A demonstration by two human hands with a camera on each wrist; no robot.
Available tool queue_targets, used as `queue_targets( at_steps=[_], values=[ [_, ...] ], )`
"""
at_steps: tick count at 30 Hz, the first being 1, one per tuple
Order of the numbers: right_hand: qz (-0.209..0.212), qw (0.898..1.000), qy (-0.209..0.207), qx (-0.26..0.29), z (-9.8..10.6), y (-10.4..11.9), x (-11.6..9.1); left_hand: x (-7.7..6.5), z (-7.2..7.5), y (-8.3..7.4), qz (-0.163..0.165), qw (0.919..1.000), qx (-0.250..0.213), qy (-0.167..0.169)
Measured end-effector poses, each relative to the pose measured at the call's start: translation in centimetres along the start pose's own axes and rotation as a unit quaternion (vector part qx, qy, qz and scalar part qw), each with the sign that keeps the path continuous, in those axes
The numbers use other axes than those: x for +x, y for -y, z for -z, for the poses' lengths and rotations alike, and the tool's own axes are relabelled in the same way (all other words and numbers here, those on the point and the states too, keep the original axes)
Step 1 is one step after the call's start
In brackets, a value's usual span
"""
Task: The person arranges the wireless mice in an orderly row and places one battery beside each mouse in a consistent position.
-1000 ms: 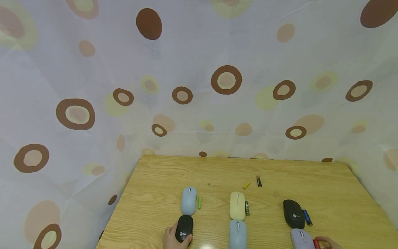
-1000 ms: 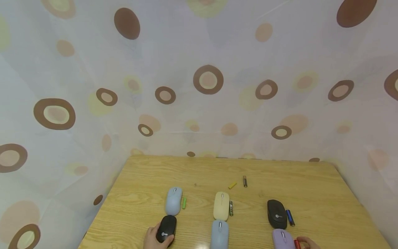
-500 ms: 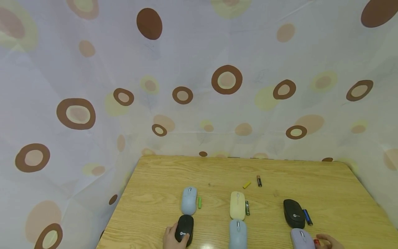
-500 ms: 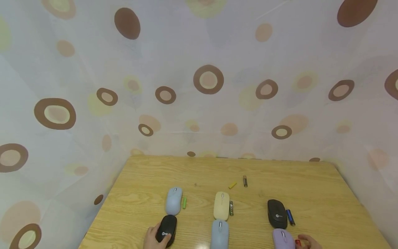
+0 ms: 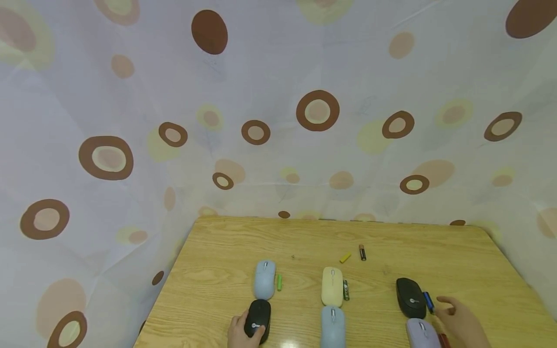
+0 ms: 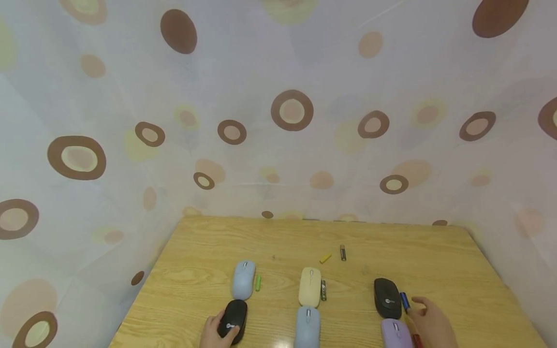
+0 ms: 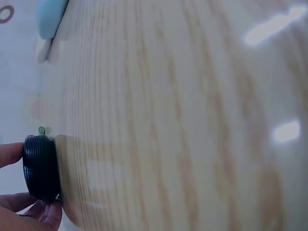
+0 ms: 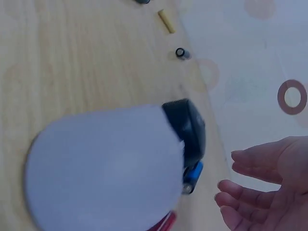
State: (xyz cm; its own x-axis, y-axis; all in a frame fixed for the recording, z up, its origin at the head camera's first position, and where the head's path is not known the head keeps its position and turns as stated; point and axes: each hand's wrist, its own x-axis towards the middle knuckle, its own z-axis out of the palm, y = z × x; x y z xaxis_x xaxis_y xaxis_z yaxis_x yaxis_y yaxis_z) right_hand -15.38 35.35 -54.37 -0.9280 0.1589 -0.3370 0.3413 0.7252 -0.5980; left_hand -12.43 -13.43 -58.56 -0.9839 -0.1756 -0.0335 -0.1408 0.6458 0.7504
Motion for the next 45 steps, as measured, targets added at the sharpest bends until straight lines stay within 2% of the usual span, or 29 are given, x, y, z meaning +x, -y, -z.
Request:
queue_targets(
  at_steps=[4, 8, 11, 15, 22, 27, 34, 39, 45],
  values=[
    [0.078, 0.996, -0.036, -0.004, 1.0, 3.9, 0.9, -0.1, 0.0, 0.0, -0.004, 1.0, 0.001, -0.003],
    [0.137, 0.988, -0.074, -0.009, 0.5, 7.0, 2.4, 0.0, 0.2, 0.1, 0.001, 1.0, -0.001, 0.009],
    [0.16, 0.985, -0.071, 0.002, -0.6, 8.8, 4.0, 0.1, 0.4, 0.1, 0.01, 0.9996, -0.008, 0.025],
    [0.163, 0.985, -0.049, 0.026, -2.3, 10.4, 6.1, 0.1, 0.5, 0.2, 0.006, 0.9989, -0.017, 0.043],
    [0.17, 0.984, -0.049, 0.026, -4.8, 11.2, 8.5, 0.1, 0.3, 0.7, -0.02, 0.9987, -0.019, 0.042],
    [0.179, 0.983, -0.033, 0.007, -5.8, 11.4, 9.3, 0.1, 0.1, 1.1, -0.017, 0.9988, -0.018, 0.042],
    [0.218, 0.975, -0.022, -0.029, -6.7, 11.9, 10.2, 0.1, 0.5, 1.0, -0.01, 0.9982, -0.021, 0.055],
    [0.213, 0.974, -0.016, -0.067, -7.4, 12.1, 10.5, 0.0, 0.6, 1.1, -0.007, 0.9978, -0.019, 0.063],
    [0.194, 0.971, 0.005, -0.142, -7.9, 12.3, 10.7, 0.0, 0.4, 1.0, -0.008, 0.9979, -0.023, 0.06]
  ],
)
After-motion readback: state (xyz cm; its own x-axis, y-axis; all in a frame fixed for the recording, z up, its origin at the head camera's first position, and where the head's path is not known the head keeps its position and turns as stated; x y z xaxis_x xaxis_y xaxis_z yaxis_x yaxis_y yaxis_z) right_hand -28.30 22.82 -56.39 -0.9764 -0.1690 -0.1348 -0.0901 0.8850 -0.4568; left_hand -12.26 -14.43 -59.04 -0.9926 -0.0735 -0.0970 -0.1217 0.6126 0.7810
